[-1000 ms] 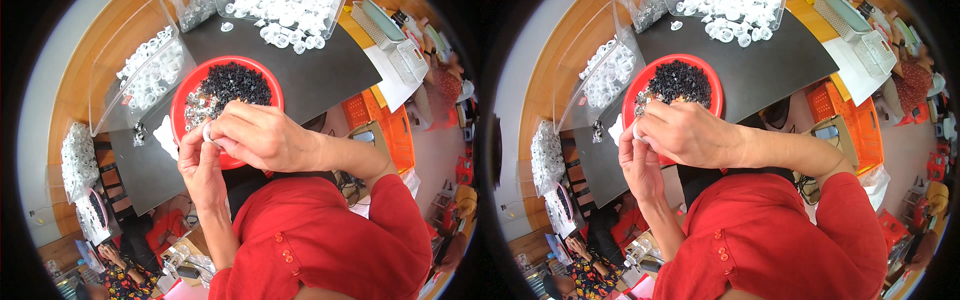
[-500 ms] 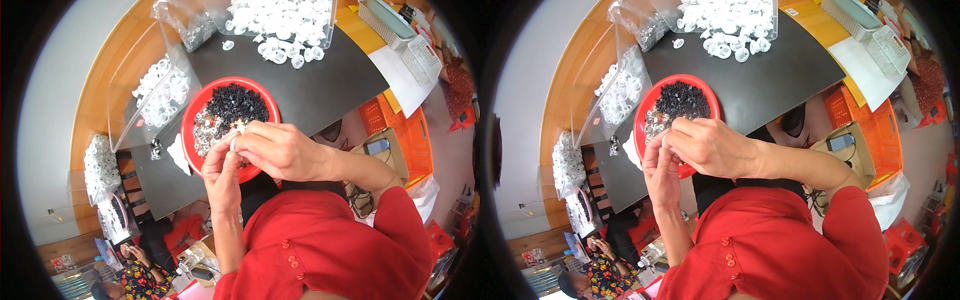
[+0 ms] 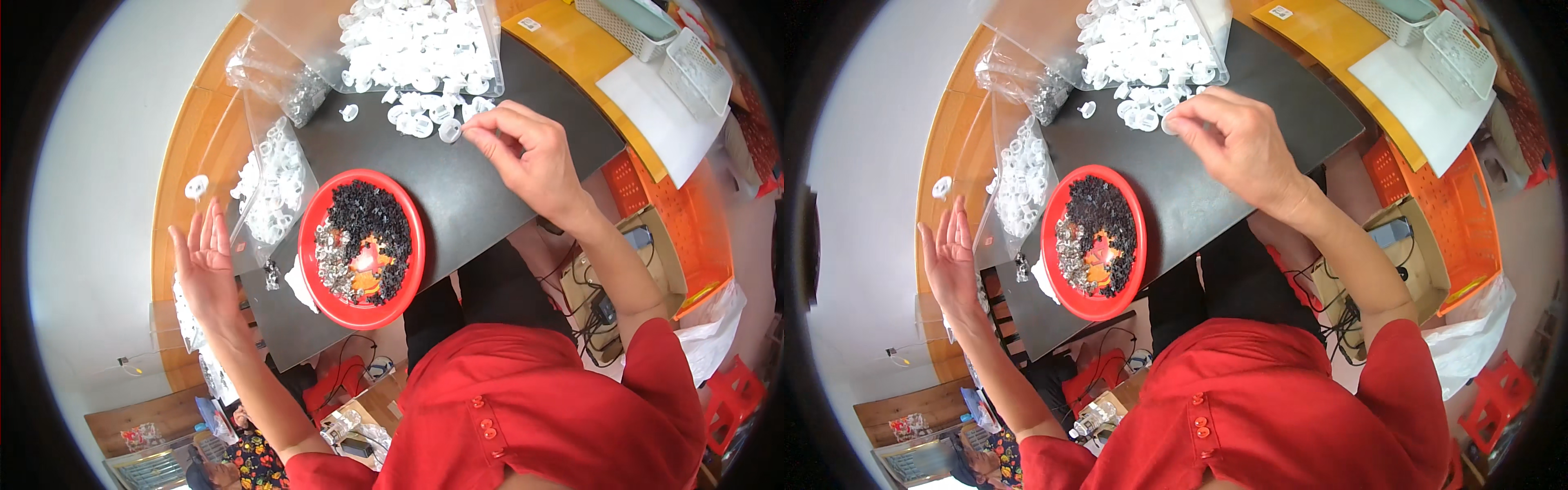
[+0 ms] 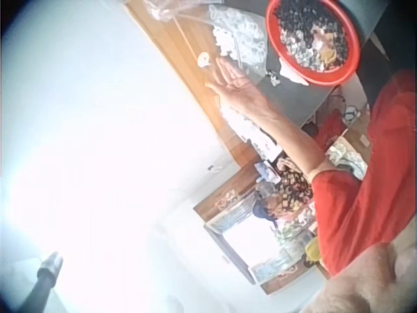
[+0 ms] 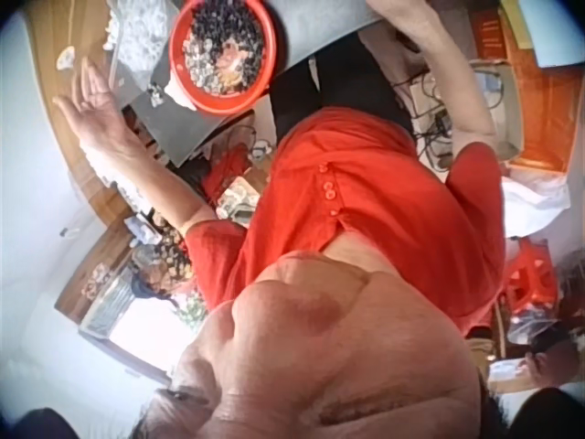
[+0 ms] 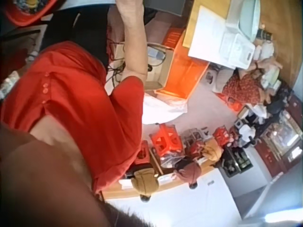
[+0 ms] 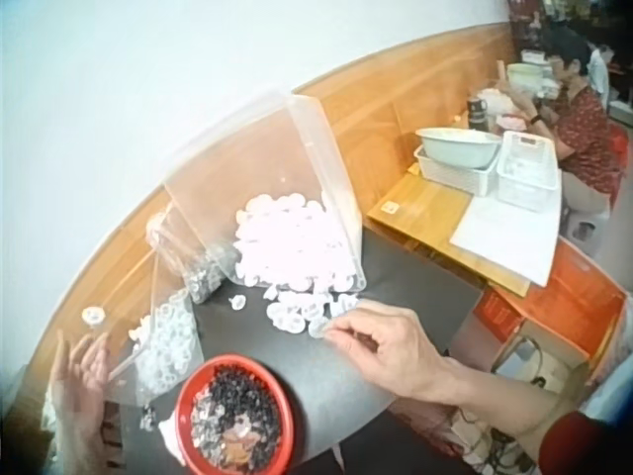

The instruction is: Sorting small white plastic eyelets and black components from a red bowl into clear containers.

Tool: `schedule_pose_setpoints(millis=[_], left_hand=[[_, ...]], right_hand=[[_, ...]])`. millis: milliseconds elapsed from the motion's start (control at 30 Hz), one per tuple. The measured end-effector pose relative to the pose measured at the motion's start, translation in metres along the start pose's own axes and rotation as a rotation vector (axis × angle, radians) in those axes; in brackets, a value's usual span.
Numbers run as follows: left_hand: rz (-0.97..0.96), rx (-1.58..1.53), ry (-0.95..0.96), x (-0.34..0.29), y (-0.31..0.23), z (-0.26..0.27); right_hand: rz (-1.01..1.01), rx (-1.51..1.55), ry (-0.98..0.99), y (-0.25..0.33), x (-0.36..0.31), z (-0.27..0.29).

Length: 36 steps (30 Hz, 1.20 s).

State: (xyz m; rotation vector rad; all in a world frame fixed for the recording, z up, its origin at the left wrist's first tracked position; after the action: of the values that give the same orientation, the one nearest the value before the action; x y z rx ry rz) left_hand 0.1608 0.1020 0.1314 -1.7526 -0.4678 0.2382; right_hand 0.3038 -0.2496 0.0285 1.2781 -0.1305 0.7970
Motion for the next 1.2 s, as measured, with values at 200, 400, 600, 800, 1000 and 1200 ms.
schedule_pose_setpoints(millis=[200, 400, 600, 800, 1000, 1200], left_hand=[[0.028, 0.337, -0.356, -0.073, 0.018, 0.106], [0.138, 0.579, -0.611, -0.166, 0.079, 0.214], [0.016, 0.823, -0.328, -0.115, 0.103, 0.166], [-0.068, 0.71, -0.23, -0.116, 0.125, 0.153], [-0.125, 0.603, -0.238, -0.117, 0.122, 0.148], [-0.126, 0.577, -0.234, -0.119, 0.125, 0.159]], right_hand=[[-0.139, 0.014, -0.079, -0.047, -0.009, 0.021], [-0.179, 0.024, -0.02, -0.051, -0.005, 0.007], [-0.283, -0.08, 0.046, -0.067, -0.007, 0.004], [-0.325, -0.196, 0.145, -0.069, -0.006, -0.006], [-0.321, -0.087, 0.176, -0.081, -0.005, -0.005], [-0.288, -0.031, 0.142, -0.077, -0.002, -0.006]])
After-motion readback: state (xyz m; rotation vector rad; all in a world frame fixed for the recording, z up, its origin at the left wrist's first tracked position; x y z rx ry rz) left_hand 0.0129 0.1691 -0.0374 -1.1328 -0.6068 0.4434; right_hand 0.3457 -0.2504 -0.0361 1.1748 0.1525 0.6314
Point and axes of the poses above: each hand's wrist, its own x-axis towards the middle knuckle, its own z-axis out of the back of the hand, y = z × x, the point moved 8 cm from there along x, towards the middle knuckle, and after that the axes turned 13 degrees about y, right-handed, at the moved point
